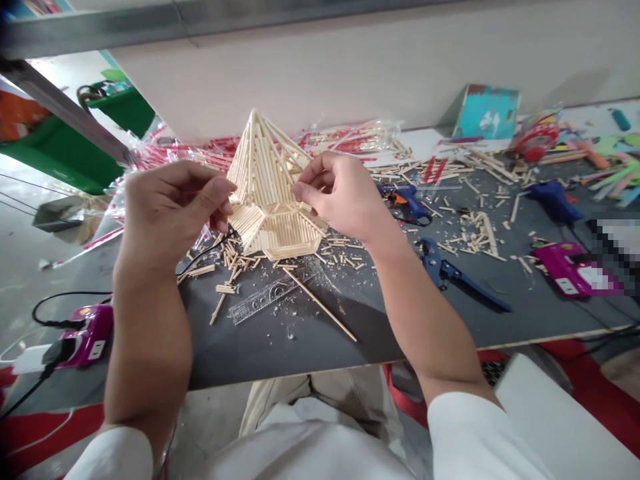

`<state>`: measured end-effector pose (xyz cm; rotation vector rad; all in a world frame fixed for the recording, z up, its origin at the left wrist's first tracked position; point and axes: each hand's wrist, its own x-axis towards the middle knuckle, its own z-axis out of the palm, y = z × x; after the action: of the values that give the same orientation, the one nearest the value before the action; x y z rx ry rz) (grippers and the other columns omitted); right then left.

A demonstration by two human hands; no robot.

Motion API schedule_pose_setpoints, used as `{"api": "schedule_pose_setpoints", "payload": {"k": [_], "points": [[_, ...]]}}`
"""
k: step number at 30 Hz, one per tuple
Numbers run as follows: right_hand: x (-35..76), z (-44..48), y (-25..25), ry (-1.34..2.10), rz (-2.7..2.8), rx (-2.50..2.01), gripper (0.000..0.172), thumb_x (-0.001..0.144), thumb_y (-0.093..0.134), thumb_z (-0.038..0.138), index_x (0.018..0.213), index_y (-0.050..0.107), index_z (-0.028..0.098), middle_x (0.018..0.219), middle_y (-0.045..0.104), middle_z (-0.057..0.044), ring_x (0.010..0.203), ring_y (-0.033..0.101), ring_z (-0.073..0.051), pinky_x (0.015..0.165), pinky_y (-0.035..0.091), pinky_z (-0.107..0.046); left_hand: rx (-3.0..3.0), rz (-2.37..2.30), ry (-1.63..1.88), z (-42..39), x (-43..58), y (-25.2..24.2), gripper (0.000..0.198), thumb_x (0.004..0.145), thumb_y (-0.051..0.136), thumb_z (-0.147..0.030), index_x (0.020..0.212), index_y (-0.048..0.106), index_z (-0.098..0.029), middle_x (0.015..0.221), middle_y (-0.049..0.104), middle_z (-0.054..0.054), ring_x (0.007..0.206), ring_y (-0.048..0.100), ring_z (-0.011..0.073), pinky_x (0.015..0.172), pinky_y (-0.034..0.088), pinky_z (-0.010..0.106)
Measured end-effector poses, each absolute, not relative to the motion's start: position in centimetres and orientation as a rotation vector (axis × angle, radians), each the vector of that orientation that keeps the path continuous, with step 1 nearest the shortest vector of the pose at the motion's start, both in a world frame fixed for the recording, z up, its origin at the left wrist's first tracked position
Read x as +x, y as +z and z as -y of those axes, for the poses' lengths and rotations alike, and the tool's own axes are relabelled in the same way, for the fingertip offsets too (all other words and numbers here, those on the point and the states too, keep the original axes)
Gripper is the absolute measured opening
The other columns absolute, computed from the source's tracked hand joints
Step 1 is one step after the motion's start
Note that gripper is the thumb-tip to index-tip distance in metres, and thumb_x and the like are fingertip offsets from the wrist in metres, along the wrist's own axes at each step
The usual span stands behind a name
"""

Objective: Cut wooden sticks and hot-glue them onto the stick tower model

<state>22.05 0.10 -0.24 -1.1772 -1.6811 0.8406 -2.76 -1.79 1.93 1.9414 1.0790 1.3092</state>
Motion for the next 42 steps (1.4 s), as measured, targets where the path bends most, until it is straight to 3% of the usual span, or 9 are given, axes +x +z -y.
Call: {"api": "schedule_pose_setpoints", "payload": {"k": [4, 8, 15, 22, 28, 35, 42], "points": [[22.3, 0.2, 0.3, 0.811, 1.723, -1.207, 0.031, 0.083, 0.082, 0.047, 0.086, 0.064, 0.021, 0.079, 0.072, -0.004, 0.060, 0.065, -0.015, 0.050, 0.050, -0.030, 1.930, -1.099, 1.312, 1.9, -2.9, 2.1, 0.022, 0.092, 0.073, -0.047, 0.085, 0.074, -0.026, 0.064, 0.065, -0.002, 0.045, 0.058, 0.0092, 0.042, 0.045, 0.028], [23.0, 0.7, 1.0, 0.564, 1.893, -1.177, 0.025, 0.085, 0.080, 0.039, 0.096, 0.068, 0.020, 0.092, 0.074, -0.004, 0.068, 0.066, -0.016, 0.060, 0.053, -0.032, 1.921, -1.106, 1.329, 1.9, -3.0, 2.2, 0.019, 0.091, 0.075, -0.045, 0.085, 0.074, -0.026, 0.064, 0.066, -0.002, 0.045, 0.058, 0.0089, 0.042, 0.047, 0.027], [23.5, 0.8, 1.3, 0.347, 2.184, -1.077, 0.040, 0.076, 0.086, 0.035, 0.111, 0.068, 0.024, 0.114, 0.071, -0.002, 0.071, 0.065, -0.016, 0.073, 0.054, -0.037, 1.923, -1.098, 1.337, 2.0, -2.9, 2.2, 0.019, 0.089, 0.078, -0.044, 0.085, 0.074, -0.025, 0.063, 0.066, -0.003, 0.045, 0.058, 0.0073, 0.040, 0.046, 0.023], [22.9, 1.1, 1.3, 0.337, 2.145, -1.128, 0.039, 0.078, 0.084, 0.038, 0.111, 0.067, 0.026, 0.108, 0.069, -0.003, 0.080, 0.066, -0.020, 0.079, 0.054, -0.038, 1.936, -1.063, 1.343, 1.2, -3.3, 1.6, 0.024, 0.088, 0.079, -0.044, 0.085, 0.073, -0.021, 0.062, 0.065, -0.004, 0.045, 0.056, 0.0057, 0.041, 0.045, 0.023], [22.8, 1.2, 1.2, 0.292, 2.190, -1.065, 0.031, 0.081, 0.082, 0.033, 0.107, 0.067, 0.025, 0.110, 0.066, -0.003, 0.073, 0.062, -0.016, 0.080, 0.053, -0.038, 1.948, -1.037, 1.320, 1.2, -3.4, 1.6, 0.027, 0.090, 0.077, -0.045, 0.088, 0.072, -0.019, 0.064, 0.066, -0.004, 0.048, 0.057, 0.0044, 0.044, 0.046, 0.021], [22.5, 1.3, 1.1, 0.261, 2.188, -1.099, 0.021, 0.088, 0.074, 0.029, 0.108, 0.068, 0.025, 0.112, 0.066, -0.006, 0.089, 0.065, -0.022, 0.085, 0.054, -0.040, 1.956, -1.052, 1.343, 1.3, -3.1, 1.7, 0.022, 0.090, 0.078, -0.041, 0.087, 0.073, -0.019, 0.063, 0.066, -0.004, 0.046, 0.057, 0.0044, 0.044, 0.045, 0.022], [22.4, 1.4, 1.3, 0.242, 2.186, -1.103, 0.023, 0.088, 0.074, 0.031, 0.110, 0.070, 0.026, 0.111, 0.067, -0.005, 0.091, 0.066, -0.023, 0.089, 0.053, -0.042, 1.978, -1.021, 1.338, 0.8, -3.3, 1.4, 0.027, 0.088, 0.078, -0.045, 0.085, 0.072, -0.019, 0.061, 0.065, -0.004, 0.044, 0.056, 0.0039, 0.041, 0.044, 0.020]]}}
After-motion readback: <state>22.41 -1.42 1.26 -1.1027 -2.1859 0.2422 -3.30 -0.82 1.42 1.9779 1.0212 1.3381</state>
